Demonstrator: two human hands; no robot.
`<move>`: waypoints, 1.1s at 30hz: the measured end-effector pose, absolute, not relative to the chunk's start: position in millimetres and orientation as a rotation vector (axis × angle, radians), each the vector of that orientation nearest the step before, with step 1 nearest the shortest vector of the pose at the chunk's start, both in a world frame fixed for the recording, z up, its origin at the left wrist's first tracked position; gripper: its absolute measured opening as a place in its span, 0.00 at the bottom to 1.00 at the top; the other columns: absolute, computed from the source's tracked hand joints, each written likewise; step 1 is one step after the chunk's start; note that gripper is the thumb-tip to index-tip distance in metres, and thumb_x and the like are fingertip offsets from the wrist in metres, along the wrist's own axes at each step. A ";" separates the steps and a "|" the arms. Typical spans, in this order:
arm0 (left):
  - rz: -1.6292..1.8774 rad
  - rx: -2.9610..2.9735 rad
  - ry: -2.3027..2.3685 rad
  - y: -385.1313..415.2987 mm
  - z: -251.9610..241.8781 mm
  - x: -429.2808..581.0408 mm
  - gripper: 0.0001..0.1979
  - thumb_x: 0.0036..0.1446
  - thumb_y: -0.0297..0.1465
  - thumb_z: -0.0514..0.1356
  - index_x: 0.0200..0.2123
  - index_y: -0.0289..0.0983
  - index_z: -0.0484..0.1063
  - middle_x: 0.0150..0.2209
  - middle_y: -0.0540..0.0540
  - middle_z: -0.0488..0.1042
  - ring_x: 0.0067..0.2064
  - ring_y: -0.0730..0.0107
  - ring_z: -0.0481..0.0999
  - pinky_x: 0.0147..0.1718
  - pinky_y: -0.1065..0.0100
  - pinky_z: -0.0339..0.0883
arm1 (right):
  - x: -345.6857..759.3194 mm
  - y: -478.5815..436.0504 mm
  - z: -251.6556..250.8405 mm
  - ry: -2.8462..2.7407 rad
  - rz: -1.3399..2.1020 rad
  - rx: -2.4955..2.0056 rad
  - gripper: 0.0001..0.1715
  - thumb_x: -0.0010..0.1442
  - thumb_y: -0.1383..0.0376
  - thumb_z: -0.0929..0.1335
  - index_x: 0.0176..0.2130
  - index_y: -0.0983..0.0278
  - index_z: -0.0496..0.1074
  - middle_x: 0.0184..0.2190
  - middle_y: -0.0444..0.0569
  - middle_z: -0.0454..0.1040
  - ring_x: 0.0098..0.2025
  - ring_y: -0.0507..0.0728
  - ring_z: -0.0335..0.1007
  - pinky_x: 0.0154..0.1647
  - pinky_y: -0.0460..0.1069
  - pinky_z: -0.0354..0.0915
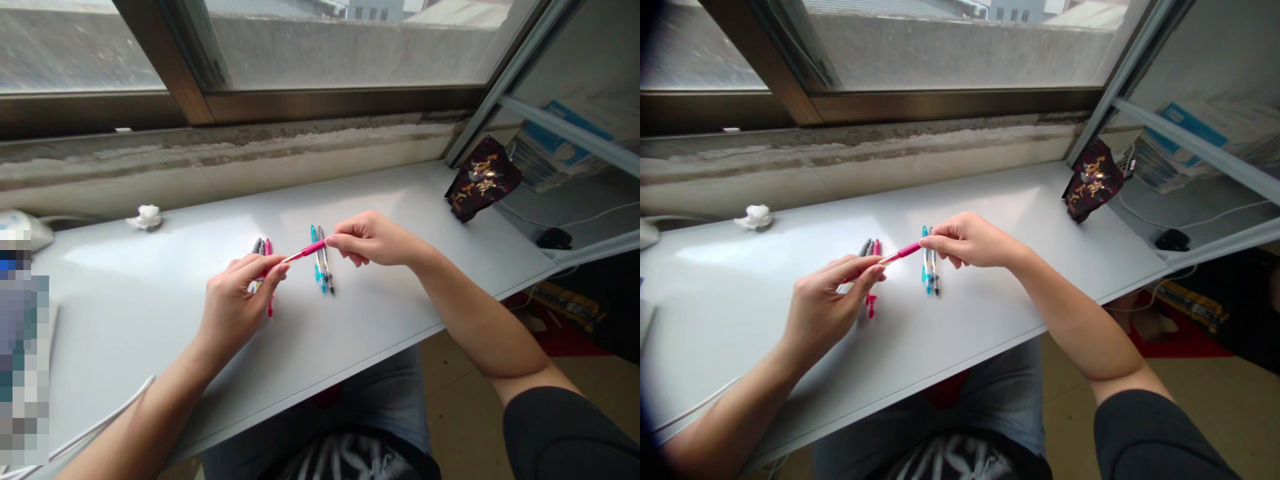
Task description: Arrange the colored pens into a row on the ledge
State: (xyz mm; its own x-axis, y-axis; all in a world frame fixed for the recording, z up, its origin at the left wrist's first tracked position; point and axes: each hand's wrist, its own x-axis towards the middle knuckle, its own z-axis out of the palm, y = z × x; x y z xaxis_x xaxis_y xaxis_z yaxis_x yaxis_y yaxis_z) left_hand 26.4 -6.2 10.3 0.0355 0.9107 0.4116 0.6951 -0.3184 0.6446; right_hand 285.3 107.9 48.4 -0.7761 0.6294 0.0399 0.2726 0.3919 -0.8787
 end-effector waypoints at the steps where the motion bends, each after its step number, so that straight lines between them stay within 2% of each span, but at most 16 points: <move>1: 1.168 2.059 1.650 -6.2 10.6 25.7 0.12 0.71 0.40 0.62 0.43 0.40 0.84 0.35 0.47 0.84 0.37 0.63 0.81 0.42 0.62 0.73 | 285.2 107.1 48.8 -2.293 1.368 -0.783 0.31 0.74 0.47 0.68 0.26 0.64 0.69 0.18 0.42 0.69 0.21 0.48 0.62 0.24 0.45 0.56; 7: 1.133 2.042 1.551 -6.3 7.0 24.1 0.11 0.70 0.38 0.64 0.44 0.40 0.84 0.34 0.46 0.84 0.35 0.64 0.82 0.38 0.64 0.74 | 284.6 106.0 49.4 -2.252 1.377 -0.732 0.23 0.73 0.49 0.69 0.36 0.65 0.75 0.28 0.45 0.77 0.27 0.49 0.70 0.28 0.45 0.63; 9: 1.105 2.048 1.504 -5.7 5.1 24.1 0.11 0.71 0.38 0.63 0.44 0.40 0.84 0.35 0.46 0.85 0.35 0.63 0.82 0.38 0.63 0.75 | 283.2 105.2 49.2 -2.288 1.348 -0.713 0.24 0.74 0.50 0.68 0.33 0.65 0.73 0.26 0.43 0.75 0.26 0.49 0.68 0.29 0.45 0.62; 14: 1.177 2.267 1.539 -3.9 5.8 23.1 0.07 0.70 0.35 0.66 0.43 0.40 0.84 0.34 0.47 0.85 0.34 0.64 0.81 0.41 0.61 0.73 | 272.8 96.8 44.8 -2.147 1.242 -0.759 0.37 0.76 0.46 0.64 0.20 0.62 0.60 0.15 0.39 0.61 0.21 0.47 0.56 0.26 0.47 0.55; 21: 1.208 2.671 1.601 -9.3 9.0 26.4 0.04 0.71 0.30 0.66 0.46 0.38 0.82 0.35 0.46 0.86 0.33 0.63 0.80 0.39 0.60 0.68 | 263.2 89.4 35.7 -1.933 1.412 -0.885 0.41 0.72 0.43 0.67 0.17 0.60 0.56 0.11 0.37 0.54 0.15 0.46 0.47 0.20 0.48 0.46; 24: 1.261 2.770 1.606 -12.4 10.3 29.3 0.07 0.69 0.27 0.68 0.49 0.37 0.81 0.35 0.45 0.86 0.32 0.63 0.80 0.38 0.60 0.67 | 264.3 90.8 35.7 -1.891 1.467 -0.925 0.41 0.73 0.43 0.67 0.17 0.59 0.55 0.10 0.37 0.54 0.15 0.46 0.48 0.19 0.47 0.48; 28: 1.232 2.438 1.518 -13.4 13.1 32.4 0.04 0.69 0.31 0.68 0.45 0.37 0.82 0.32 0.48 0.84 0.31 0.67 0.79 0.37 0.64 0.70 | 267.4 94.3 38.8 -1.941 1.468 -0.839 0.38 0.73 0.42 0.67 0.21 0.62 0.63 0.14 0.40 0.63 0.17 0.46 0.55 0.22 0.46 0.53; 31: 1.056 1.894 1.456 -12.6 17.0 32.9 0.13 0.74 0.39 0.61 0.40 0.37 0.81 0.27 0.51 0.80 0.27 0.71 0.77 0.28 0.69 0.69 | 268.6 93.3 42.1 -2.009 1.449 -0.652 0.34 0.70 0.41 0.70 0.25 0.63 0.65 0.18 0.39 0.64 0.20 0.47 0.56 0.23 0.45 0.53; 33: 0.920 1.674 1.355 -12.1 19.6 32.9 0.20 0.74 0.43 0.58 0.34 0.37 0.79 0.25 0.51 0.78 0.26 0.72 0.75 0.26 0.70 0.69 | 268.4 90.6 43.8 -2.055 1.488 -0.542 0.33 0.70 0.42 0.70 0.26 0.63 0.65 0.18 0.38 0.62 0.21 0.47 0.54 0.24 0.45 0.52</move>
